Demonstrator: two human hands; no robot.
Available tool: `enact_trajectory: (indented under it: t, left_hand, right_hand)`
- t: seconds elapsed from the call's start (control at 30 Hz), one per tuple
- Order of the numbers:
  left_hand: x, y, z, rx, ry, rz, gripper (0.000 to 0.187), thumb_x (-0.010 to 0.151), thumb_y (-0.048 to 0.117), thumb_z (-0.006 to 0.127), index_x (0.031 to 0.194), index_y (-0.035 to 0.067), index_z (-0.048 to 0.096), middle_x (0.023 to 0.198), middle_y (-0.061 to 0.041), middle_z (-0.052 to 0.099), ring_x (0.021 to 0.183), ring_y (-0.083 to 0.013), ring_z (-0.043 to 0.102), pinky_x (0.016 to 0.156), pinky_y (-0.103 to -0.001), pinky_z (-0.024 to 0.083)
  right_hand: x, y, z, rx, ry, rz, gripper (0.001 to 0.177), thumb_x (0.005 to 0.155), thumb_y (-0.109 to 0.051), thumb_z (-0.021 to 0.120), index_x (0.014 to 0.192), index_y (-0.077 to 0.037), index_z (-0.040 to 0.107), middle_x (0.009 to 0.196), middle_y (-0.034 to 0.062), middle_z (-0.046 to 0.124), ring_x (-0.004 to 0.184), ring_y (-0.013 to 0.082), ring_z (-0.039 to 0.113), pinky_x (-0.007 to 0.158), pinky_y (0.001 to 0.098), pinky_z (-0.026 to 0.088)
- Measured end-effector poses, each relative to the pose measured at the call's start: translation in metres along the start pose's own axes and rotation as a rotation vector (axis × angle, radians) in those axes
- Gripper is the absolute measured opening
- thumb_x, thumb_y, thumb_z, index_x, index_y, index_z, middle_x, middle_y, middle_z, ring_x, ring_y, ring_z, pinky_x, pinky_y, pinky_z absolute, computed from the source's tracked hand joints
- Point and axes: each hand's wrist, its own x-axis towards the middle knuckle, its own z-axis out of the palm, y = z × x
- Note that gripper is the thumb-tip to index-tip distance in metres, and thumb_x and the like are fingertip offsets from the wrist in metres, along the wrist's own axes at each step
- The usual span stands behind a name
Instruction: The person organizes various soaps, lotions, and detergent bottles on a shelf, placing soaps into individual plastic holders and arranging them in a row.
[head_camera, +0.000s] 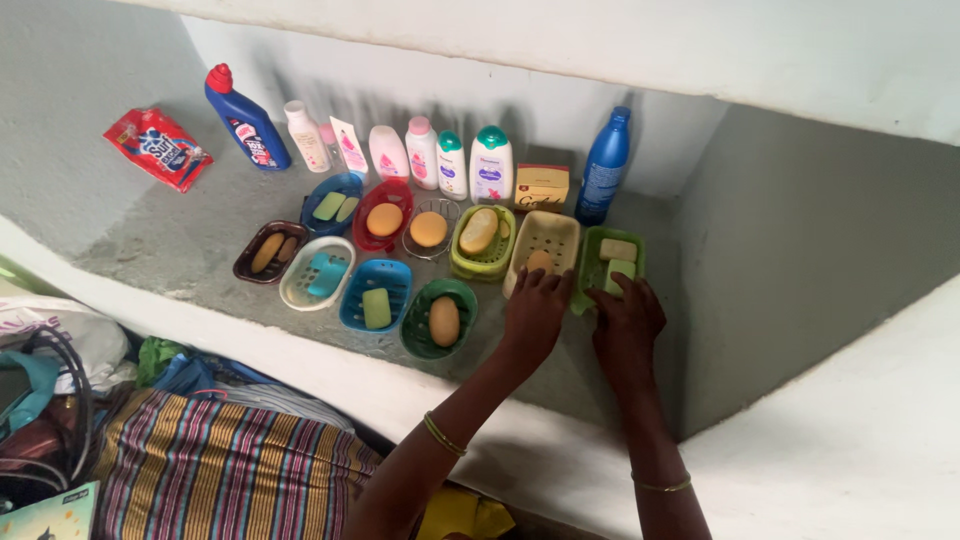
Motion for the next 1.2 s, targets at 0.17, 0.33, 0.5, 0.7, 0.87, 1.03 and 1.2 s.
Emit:
enact_trajectory:
  t: [0.17, 0.33, 0.5, 0.7, 0.87, 1.03, 1.2]
  left_hand:
    - [-0.001, -0.003, 0.004, 0.021, 0.006, 0.028, 0.051, 0.087, -0.002, 0.065, 0.138, 0.0, 0.058, 0.116, -0.016, 0.068, 0.121, -0.0403, 0.059, 0.114, -0.058, 0.041]
    - [-0.002, -0.004, 0.003, 0.032, -0.005, 0.051, 0.056, 0.084, -0.001, 0.064, 0.139, -0.002, 0.056, 0.116, -0.016, 0.067, 0.119, -0.039, 0.058, 0.114, -0.058, 0.039]
    - [0.0, -0.006, 0.006, 0.019, 0.025, 0.045, 0.052, 0.087, 0.0, 0.061, 0.138, -0.001, 0.058, 0.114, -0.015, 0.068, 0.119, -0.038, 0.058, 0.114, -0.057, 0.039]
    - [0.005, -0.013, 0.011, -0.019, -0.019, 0.029, 0.049, 0.088, -0.001, 0.06, 0.137, -0.001, 0.059, 0.115, -0.015, 0.069, 0.119, -0.0372, 0.058, 0.116, -0.057, 0.039]
    - [0.0, -0.011, 0.01, -0.038, 0.04, 0.04, 0.05, 0.089, -0.001, 0.059, 0.139, -0.001, 0.058, 0.126, -0.018, 0.065, 0.127, -0.042, 0.054, 0.117, -0.058, 0.037]
    - [-0.024, -0.002, -0.004, -0.045, 0.135, 0.067, 0.051, 0.089, -0.004, 0.058, 0.14, 0.0, 0.057, 0.143, -0.023, 0.056, 0.135, -0.0484, 0.048, 0.116, -0.057, 0.038]
    - [-0.045, -0.001, -0.036, -0.034, 0.106, 0.058, 0.051, 0.088, -0.004, 0.058, 0.138, 0.003, 0.059, 0.145, -0.021, 0.055, 0.139, -0.0459, 0.048, 0.119, -0.057, 0.037]
  right_hand:
    - [-0.001, 0.0, 0.0, 0.027, -0.022, 0.017, 0.041, 0.081, 0.006, 0.069, 0.115, -0.015, 0.079, 0.137, 0.0119, 0.062, 0.133, 0.0397, 0.05, 0.109, 0.0519, 0.04]
    - [0.0, -0.002, 0.001, 0.001, -0.015, 0.018, 0.032, 0.089, 0.0, 0.071, 0.116, -0.015, 0.079, 0.137, 0.0128, 0.062, 0.134, 0.0385, 0.051, 0.11, 0.0523, 0.041]
    - [-0.001, -0.001, 0.004, 0.012, 0.015, 0.003, 0.035, 0.085, 0.001, 0.071, 0.116, -0.014, 0.079, 0.137, 0.0146, 0.062, 0.133, 0.0399, 0.05, 0.11, 0.052, 0.041]
    - [-0.002, 0.001, 0.007, 0.035, 0.028, 0.002, 0.035, 0.086, 0.001, 0.071, 0.116, -0.014, 0.079, 0.138, 0.0154, 0.061, 0.133, 0.041, 0.05, 0.112, 0.0518, 0.041]
    - [-0.002, -0.002, 0.004, 0.021, 0.027, -0.024, 0.035, 0.088, 0.001, 0.07, 0.12, -0.012, 0.076, 0.141, 0.0194, 0.058, 0.134, 0.0435, 0.049, 0.112, 0.0531, 0.04]
    - [0.003, -0.013, -0.012, 0.047, 0.055, -0.022, 0.046, 0.084, -0.002, 0.073, 0.13, -0.006, 0.069, 0.145, 0.0231, 0.054, 0.133, 0.0458, 0.048, 0.113, 0.0553, 0.039]
    - [0.005, -0.023, -0.017, 0.069, 0.068, -0.007, 0.048, 0.083, -0.005, 0.075, 0.13, -0.006, 0.068, 0.144, 0.0212, 0.053, 0.134, 0.0445, 0.047, 0.111, 0.0554, 0.039]
